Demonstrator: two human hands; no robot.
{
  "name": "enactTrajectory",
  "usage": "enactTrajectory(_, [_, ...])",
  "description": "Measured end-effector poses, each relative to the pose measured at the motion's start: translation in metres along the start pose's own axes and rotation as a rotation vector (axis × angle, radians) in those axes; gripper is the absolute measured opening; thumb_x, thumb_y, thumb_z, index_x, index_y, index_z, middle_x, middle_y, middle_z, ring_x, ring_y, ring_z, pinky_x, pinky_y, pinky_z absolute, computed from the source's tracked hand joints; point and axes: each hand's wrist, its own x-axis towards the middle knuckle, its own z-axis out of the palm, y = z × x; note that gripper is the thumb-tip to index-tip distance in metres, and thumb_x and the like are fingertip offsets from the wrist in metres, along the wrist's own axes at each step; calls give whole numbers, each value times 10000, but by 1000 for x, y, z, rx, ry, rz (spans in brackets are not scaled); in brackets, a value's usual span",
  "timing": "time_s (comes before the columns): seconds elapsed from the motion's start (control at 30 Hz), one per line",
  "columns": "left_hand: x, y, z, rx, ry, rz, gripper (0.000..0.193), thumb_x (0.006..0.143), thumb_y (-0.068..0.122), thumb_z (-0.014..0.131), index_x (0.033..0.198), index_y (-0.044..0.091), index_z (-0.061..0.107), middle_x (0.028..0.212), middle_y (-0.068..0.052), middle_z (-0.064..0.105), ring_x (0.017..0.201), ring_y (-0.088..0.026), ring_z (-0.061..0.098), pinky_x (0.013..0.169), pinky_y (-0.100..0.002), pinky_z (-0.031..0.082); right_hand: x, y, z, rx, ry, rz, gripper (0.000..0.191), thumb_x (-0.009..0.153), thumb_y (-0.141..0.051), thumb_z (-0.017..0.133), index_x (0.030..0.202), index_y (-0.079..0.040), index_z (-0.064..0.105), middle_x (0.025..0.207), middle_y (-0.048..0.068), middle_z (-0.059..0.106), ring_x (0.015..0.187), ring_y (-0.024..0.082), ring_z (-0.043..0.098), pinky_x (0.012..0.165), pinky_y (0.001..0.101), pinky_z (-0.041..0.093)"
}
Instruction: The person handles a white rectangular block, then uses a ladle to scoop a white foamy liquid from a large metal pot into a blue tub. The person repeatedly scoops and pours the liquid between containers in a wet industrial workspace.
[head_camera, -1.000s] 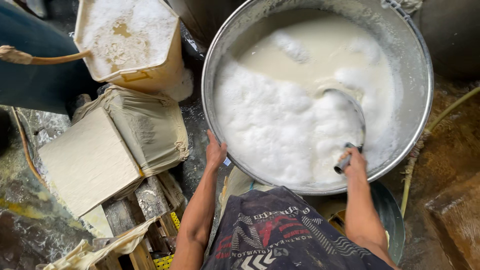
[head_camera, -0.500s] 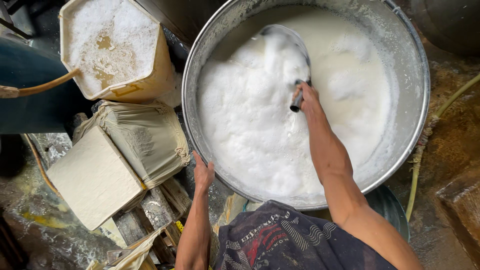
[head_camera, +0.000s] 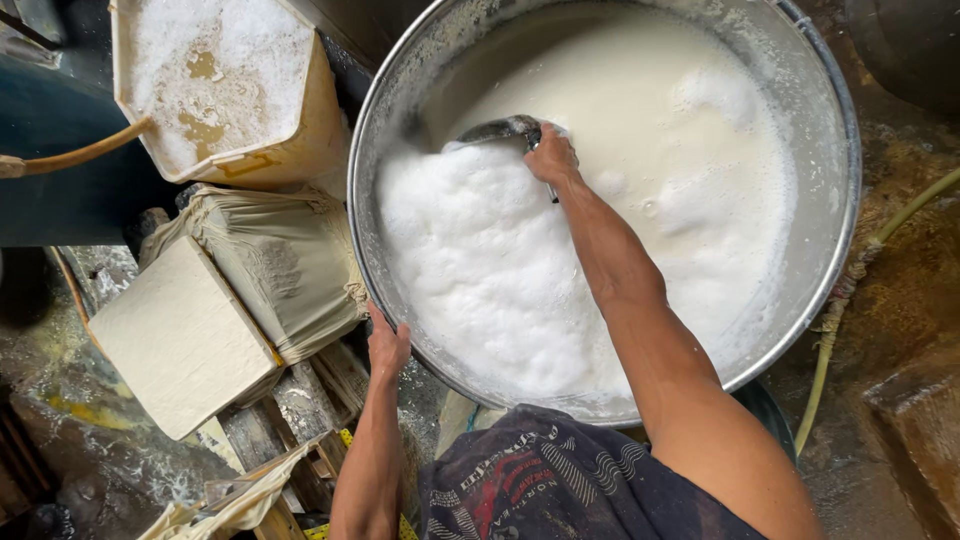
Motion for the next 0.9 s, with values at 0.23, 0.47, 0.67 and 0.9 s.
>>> enactTrajectory(0.23, [17, -25, 12, 13, 0, 69, 951, 914, 215, 598, 1635, 44, 2, 1333, -353, 598, 1213, -493, 607, 1081, -482, 456, -64, 50, -8, -68, 53, 19, 639, 847, -208, 701, 1432, -134, 455, 1218, 278, 663, 1158, 470, 632, 1031, 539, 492])
enactTrajectory(0.47, [21, -31, 11, -6, -2, 174, 989, 915, 227, 632, 1630, 36, -23, 1307, -358, 611, 1191, -503, 615, 1083, -478, 460, -128, 121, -27, -94, 206, 109, 687, 823, -241, 728, 1447, -151, 455, 1152, 257, 696, 1095, 459, 666, 980, 555, 519])
enactTrajectory(0.67, [21, -31, 10, -174, -52, 182, 961, 908, 197, 602, 1623, 46, -24, 1319, -329, 602, 1128, -450, 689, 1027, -455, 518, -187, 197, -47, -48, 474, 18, 676, 773, -200, 754, 1391, -58, 520, 1215, 264, 666, 1112, 457, 637, 978, 527, 501])
enactTrajectory(0.9, [25, -41, 14, -136, -10, 252, 941, 926, 201, 616, 1615, 30, -1, 1300, -338, 625, 1172, -462, 644, 1041, -468, 489, -272, 273, -48, 728, 374, 464, 436, 902, -21, 652, 1325, -41, 550, 837, 145, 603, 599, 227, 576, 475, 402, 480])
